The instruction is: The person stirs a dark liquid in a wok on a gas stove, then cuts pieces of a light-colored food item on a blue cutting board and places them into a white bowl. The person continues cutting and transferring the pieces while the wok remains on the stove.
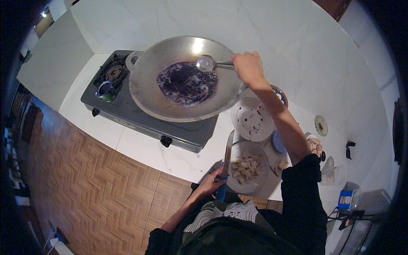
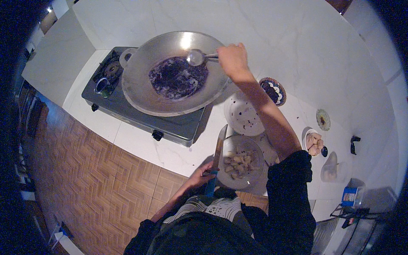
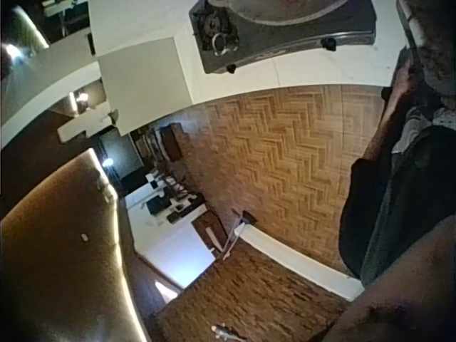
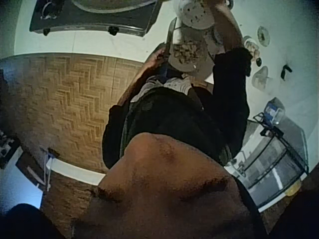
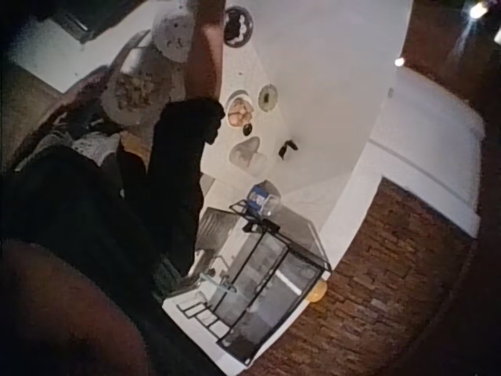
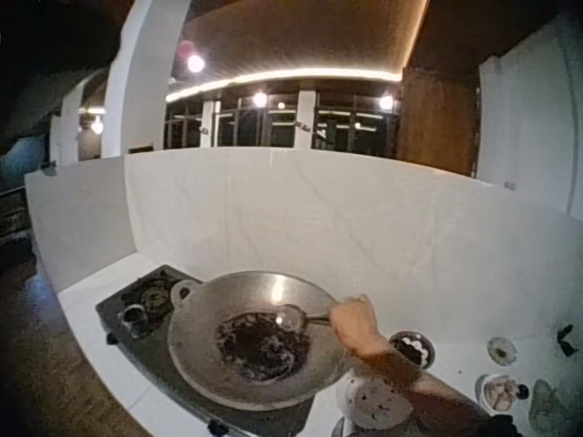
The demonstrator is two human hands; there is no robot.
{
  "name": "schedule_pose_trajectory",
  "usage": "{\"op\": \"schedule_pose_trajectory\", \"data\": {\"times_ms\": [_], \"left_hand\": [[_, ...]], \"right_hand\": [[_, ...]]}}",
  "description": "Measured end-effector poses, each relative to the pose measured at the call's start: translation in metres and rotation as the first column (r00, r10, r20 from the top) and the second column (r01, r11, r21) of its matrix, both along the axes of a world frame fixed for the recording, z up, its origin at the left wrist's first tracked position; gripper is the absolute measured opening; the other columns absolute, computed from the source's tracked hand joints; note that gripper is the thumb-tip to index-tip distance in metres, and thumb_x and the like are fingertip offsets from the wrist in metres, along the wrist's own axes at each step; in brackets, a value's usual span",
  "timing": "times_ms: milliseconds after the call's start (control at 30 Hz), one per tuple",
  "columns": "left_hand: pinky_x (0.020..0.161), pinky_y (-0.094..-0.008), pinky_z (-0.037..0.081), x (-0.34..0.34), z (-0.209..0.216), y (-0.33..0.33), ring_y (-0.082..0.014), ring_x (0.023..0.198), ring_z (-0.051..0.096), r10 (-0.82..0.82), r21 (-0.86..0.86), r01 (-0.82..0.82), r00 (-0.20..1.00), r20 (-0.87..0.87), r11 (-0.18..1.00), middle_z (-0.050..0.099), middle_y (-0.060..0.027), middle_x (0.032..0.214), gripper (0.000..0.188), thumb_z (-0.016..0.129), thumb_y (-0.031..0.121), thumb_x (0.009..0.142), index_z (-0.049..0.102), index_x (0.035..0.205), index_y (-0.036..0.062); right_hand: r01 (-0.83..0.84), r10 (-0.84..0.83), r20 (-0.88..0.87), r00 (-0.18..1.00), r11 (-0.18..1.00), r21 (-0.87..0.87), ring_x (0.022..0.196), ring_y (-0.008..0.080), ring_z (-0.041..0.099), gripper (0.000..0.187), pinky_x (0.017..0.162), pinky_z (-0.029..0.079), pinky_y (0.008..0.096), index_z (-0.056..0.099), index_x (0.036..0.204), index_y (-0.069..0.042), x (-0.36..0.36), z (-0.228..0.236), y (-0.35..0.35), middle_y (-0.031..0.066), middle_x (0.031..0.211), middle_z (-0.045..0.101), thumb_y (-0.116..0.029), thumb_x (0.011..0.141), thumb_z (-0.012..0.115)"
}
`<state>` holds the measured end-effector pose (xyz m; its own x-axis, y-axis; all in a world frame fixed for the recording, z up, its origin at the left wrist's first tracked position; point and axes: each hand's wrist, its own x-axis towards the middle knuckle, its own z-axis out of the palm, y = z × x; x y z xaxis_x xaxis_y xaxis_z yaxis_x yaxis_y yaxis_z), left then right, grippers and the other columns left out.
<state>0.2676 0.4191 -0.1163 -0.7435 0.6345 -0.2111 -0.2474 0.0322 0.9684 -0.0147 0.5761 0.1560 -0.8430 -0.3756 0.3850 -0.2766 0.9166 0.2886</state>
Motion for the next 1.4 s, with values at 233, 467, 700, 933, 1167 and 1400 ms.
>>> {"op": "schedule_pose_trajectory", "data": {"times_ms": [233, 467, 700, 933, 1167, 1400], "left_hand": [[0.094, -0.0361, 0.038, -0.002, -0.001, 0.000, -0.0270, 0.117, 0.043, -0.011, -0.055, 0.010, 1.000, -0.026, 0.998, 0.042, -0.0196, 0.128, 0.066, 0.061, 0.016, 0.081, 0.025, 0.136, 0.0053], [0.093, -0.0361, 0.039, -0.006, 0.011, 0.000, -0.0260, 0.115, 0.045, -0.047, -0.049, 0.049, 0.998, 0.034, 0.998, 0.040, -0.0193, 0.130, 0.066, 0.060, 0.016, 0.081, 0.024, 0.136, 0.0042], [0.092, -0.0353, 0.039, -0.004, 0.005, 0.000, -0.0241, 0.114, 0.045, -0.013, -0.013, 0.014, 0.998, 0.067, 1.000, 0.042, -0.0184, 0.129, 0.067, 0.061, 0.016, 0.081, 0.023, 0.136, 0.0044], [0.087, -0.0328, 0.042, -0.001, 0.001, -0.001, -0.0224, 0.103, 0.052, 0.008, -0.047, -0.014, 0.993, -0.114, 0.999, 0.047, -0.0159, 0.124, 0.071, 0.063, 0.018, 0.080, 0.022, 0.137, 0.0089], [0.076, -0.0281, 0.046, 0.003, 0.008, 0.009, -0.0167, 0.093, 0.053, -0.003, -0.037, -0.001, 0.992, -0.123, 0.999, 0.053, -0.0129, 0.118, 0.073, 0.066, 0.016, 0.078, 0.024, 0.137, 0.0123], [0.088, -0.0270, 0.038, 0.002, 0.049, 0.029, -0.0129, 0.103, 0.048, 0.192, -0.049, -0.195, 0.980, -0.052, 0.980, 0.052, -0.0046, 0.117, 0.068, 0.064, 0.003, 0.076, 0.030, 0.135, 0.0070]], "right_hand": [[0.196, -0.188, 0.244, 0.951, 0.981, -0.005, 0.075, 0.0276, 0.063, 0.019, 0.070, 0.043, 0.0401, 0.067, 0.075, -0.009, 0.011, -0.006, 0.008, 0.0143, 0.076, 0.064, -0.020, 0.078, 0.052], [-0.346, 0.349, -0.044, 0.936, 0.891, -0.293, 0.065, 0.0334, 0.060, 0.029, 0.058, 0.045, 0.0417, 0.064, 0.073, -0.004, 0.019, -0.059, 0.007, 0.0171, 0.068, 0.061, -0.031, 0.081, 0.056], [-0.327, 0.375, 0.052, 0.925, 0.861, -0.390, 0.060, 0.0300, 0.055, 0.019, 0.058, 0.042, 0.0412, 0.059, 0.072, -0.007, 0.039, -0.044, -0.041, 0.0119, 0.065, 0.057, -0.026, 0.074, 0.063], [-0.455, 0.462, -0.014, 0.887, 0.868, -0.199, 0.073, 0.0244, 0.056, 0.017, 0.067, 0.039, 0.0363, 0.057, 0.089, -0.011, 0.048, -0.008, -0.044, 0.0092, 0.074, 0.061, -0.025, 0.079, 0.055], [-0.186, 0.206, -0.009, 0.979, 0.864, -0.467, 0.067, 0.0208, 0.054, 0.017, 0.062, 0.038, 0.0318, 0.058, 0.086, -0.011, 0.063, 0.022, 0.014, 0.0085, 0.075, 0.062, -0.028, 0.086, 0.052], [0.103, 0.217, 0.173, 0.961, 0.302, -0.948, 0.059, 0.0072, 0.042, 0.020, 0.055, 0.035, 0.0232, 0.057, 0.081, -0.006, 0.116, 0.001, 0.159, -0.0028, 0.069, 0.052, -0.025, 0.086, 0.054]]}}
